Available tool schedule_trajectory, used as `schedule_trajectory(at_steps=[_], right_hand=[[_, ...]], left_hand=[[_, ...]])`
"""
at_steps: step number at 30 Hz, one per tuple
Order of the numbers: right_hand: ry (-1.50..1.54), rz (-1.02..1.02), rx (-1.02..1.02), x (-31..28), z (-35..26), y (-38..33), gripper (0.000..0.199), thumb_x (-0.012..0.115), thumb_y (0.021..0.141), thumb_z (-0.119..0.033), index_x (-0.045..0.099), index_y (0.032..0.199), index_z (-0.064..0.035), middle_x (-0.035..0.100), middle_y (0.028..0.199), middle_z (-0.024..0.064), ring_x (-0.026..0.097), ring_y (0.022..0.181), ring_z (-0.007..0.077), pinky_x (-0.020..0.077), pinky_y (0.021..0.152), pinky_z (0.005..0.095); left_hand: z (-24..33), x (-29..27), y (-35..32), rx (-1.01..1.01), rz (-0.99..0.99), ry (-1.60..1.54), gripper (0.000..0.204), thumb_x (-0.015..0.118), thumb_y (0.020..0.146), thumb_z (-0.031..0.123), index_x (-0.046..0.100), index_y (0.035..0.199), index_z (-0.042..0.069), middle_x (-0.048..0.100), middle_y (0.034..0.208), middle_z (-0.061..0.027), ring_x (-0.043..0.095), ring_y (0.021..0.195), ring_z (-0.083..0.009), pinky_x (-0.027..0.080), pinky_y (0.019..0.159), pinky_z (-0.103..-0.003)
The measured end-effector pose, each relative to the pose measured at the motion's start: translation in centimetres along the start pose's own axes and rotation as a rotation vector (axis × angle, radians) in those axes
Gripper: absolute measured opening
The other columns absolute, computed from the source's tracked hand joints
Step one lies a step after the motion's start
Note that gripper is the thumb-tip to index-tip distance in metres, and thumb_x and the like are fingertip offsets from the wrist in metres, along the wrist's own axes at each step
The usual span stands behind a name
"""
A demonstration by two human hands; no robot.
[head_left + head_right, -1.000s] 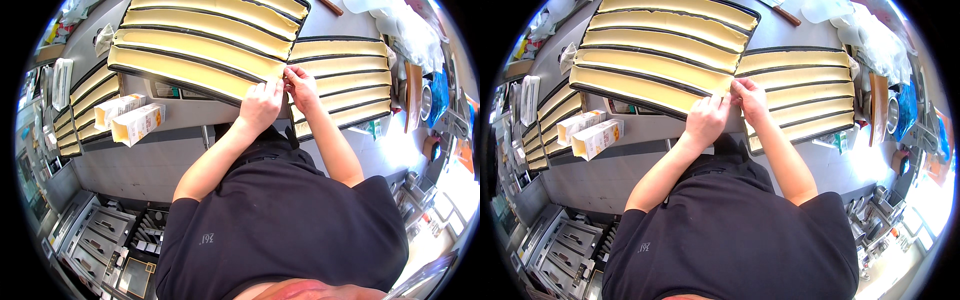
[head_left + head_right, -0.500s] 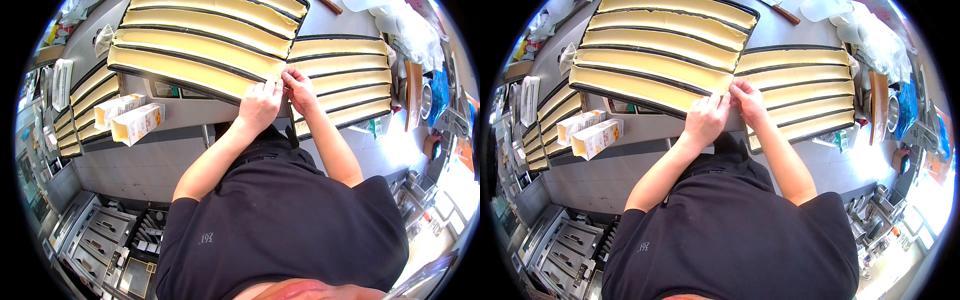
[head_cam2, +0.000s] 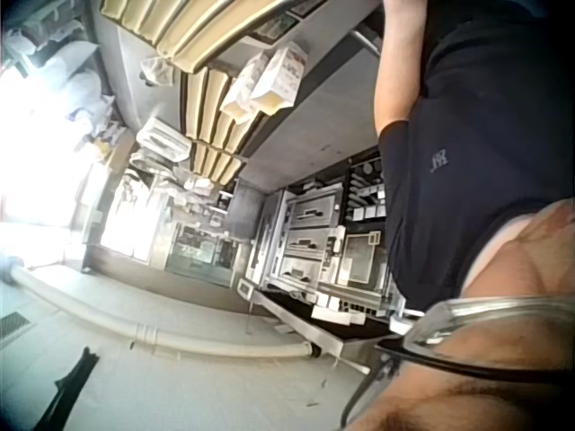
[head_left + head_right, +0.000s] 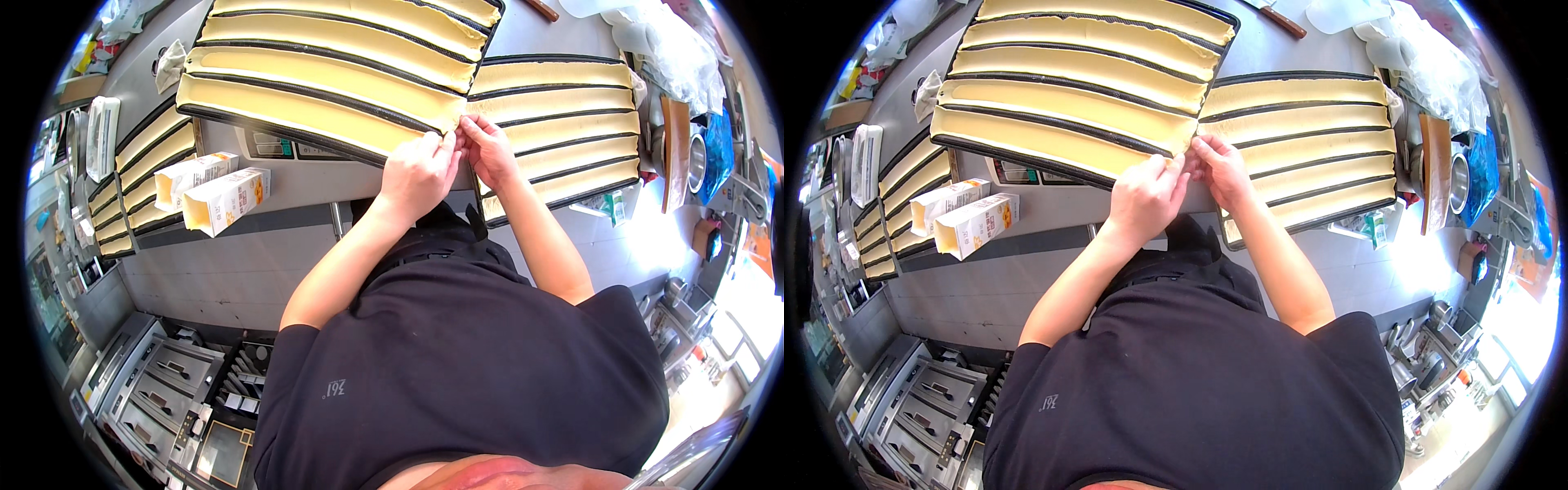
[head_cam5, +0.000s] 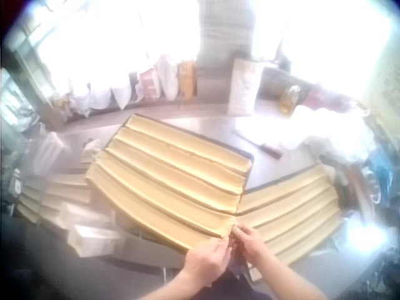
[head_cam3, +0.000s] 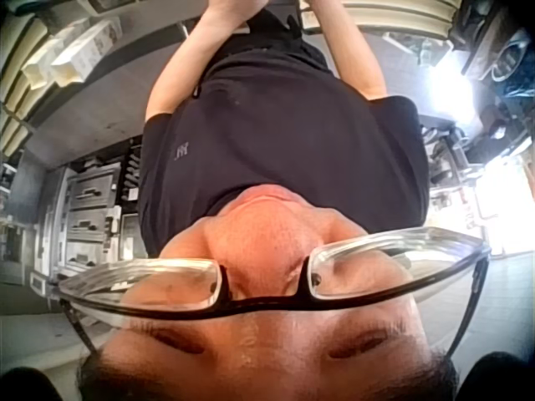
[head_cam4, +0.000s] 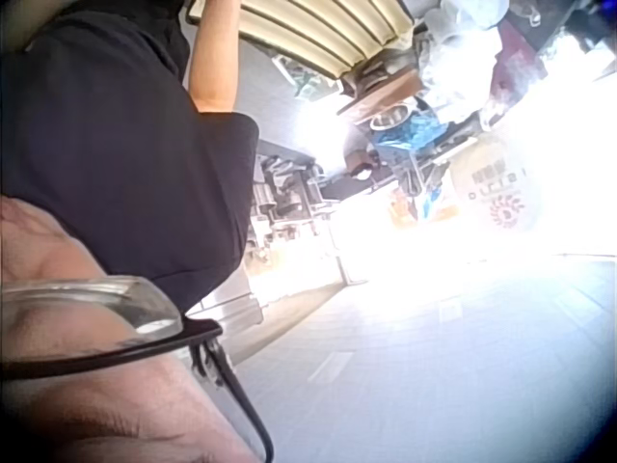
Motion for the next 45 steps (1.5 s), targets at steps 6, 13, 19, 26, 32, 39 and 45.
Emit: schedule_trajectory(at_steps=[6, 13, 19, 26, 32, 39, 45], right_hand=[[-0.088, -0.016, -0.005, 0.8, 0.3, -0.4, 0.014, 0.078, 0.11, -0.019, 0.075, 0.117, -0.0066, 0.077, 0.099, 0.0019, 0.068, 0.079, 0.0101, 0.0533, 0.07, 0.026], [-0.108, 0.001, 0.007, -0.1, 1.1, -0.6, 0.013, 0.077, 0.11, -0.02, 0.075, 0.114, -0.0077, 0.075, 0.095, -0.0001, 0.069, 0.08, 0.0096, 0.054, 0.069, 0.026], [-0.122, 0.001, -0.005, 0.7, 0.7, -0.6, 0.012, 0.077, 0.111, -0.021, 0.075, 0.114, -0.0091, 0.076, 0.096, 0.0004, 0.07, 0.081, 0.0099, 0.0577, 0.071, 0.0264], [-0.102, 0.001, 0.023, 0.0, 1.4, -0.7, 0.013, 0.079, 0.11, -0.019, 0.074, 0.116, -0.0085, 0.077, 0.097, 0.0007, 0.071, 0.081, 0.0099, 0.0566, 0.068, 0.0259], [-0.461, 0.187, -0.207, 1.9, -2.9, -2.9, 0.017, 0.071, 0.111, -0.011, 0.072, 0.126, -0.0036, 0.076, 0.105, 0.004, 0.069, 0.079, 0.0088, 0.0549, 0.067, 0.0245], [-1.053, 0.175, -0.676, 4.9, -3.8, -5.8, 0.06, 0.059, 0.102, 0.006, 0.06, 0.161, -0.0014, 0.066, 0.144, 0.0191, 0.069, 0.126, 0.0338, 0.0576, 0.107, 0.0407], [-1.015, 0.042, -0.687, 6.7, -2.1, -6.8, 0.077, 0.052, 0.099, 0.01, 0.043, 0.174, -0.0024, 0.031, 0.182, 0.0239, 0.033, 0.169, 0.0402, 0.0438, 0.128, 0.0434]], left_hand=[[-1.3, 0.5, -0.2, -0.09, -0.016, -0.018, 0.039, 0.078, 0.099, 0.023, 0.077, 0.131, 0.002, 0.068, 0.095, -0.0116, 0.072, 0.081, -0.0332, 0.059, 0.073, -0.044], [-0.4, 0.6, -0.4, -0.044, -0.018, -0.006, 0.039, 0.077, 0.099, 0.024, 0.077, 0.131, 0.001, 0.068, 0.097, -0.0108, 0.072, 0.083, -0.0314, 0.059, 0.074, -0.043], [-0.1, 0.7, -0.5, -0.007, -0.021, 0.013, 0.037, 0.077, 0.099, 0.022, 0.078, 0.129, 0.002, 0.067, 0.094, -0.0095, 0.072, 0.082, -0.0296, 0.059, 0.074, -0.043], [-0.1, 0.4, -0.6, 0.001, 0.013, -0.022, 0.033, 0.078, 0.098, 0.021, 0.079, 0.125, 0.002, 0.07, 0.098, -0.0103, 0.074, 0.084, -0.0296, 0.06, 0.074, -0.042], [-0.5, 0.0, -0.2, -0.02, -0.029, -0.001, 0.038, 0.077, 0.099, 0.023, 0.077, 0.13, 0.001, 0.068, 0.099, -0.0104, 0.073, 0.084, -0.0288, 0.059, 0.074, -0.042], [-0.5, 1.3, 0.0, -0.012, -0.037, 0.005, 0.042, 0.077, 0.099, 0.022, 0.076, 0.136, 0.003, 0.066, 0.095, -0.0098, 0.072, 0.083, -0.0293, 0.058, 0.073, -0.043], [-0.6, 1.3, -0.2, 0.002, -0.044, -0.012, 0.048, 0.075, 0.092, 0.015, 0.075, 0.139, 0.002, 0.067, 0.097, -0.0106, 0.073, 0.085, -0.03, 0.058, 0.074, -0.043]])
Point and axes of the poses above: each hand's wrist, its own y-axis towards the middle knuckle, its own x-axis out of the palm, z = x × y, the point moved 8 cm from there along y, towards the middle knuckle
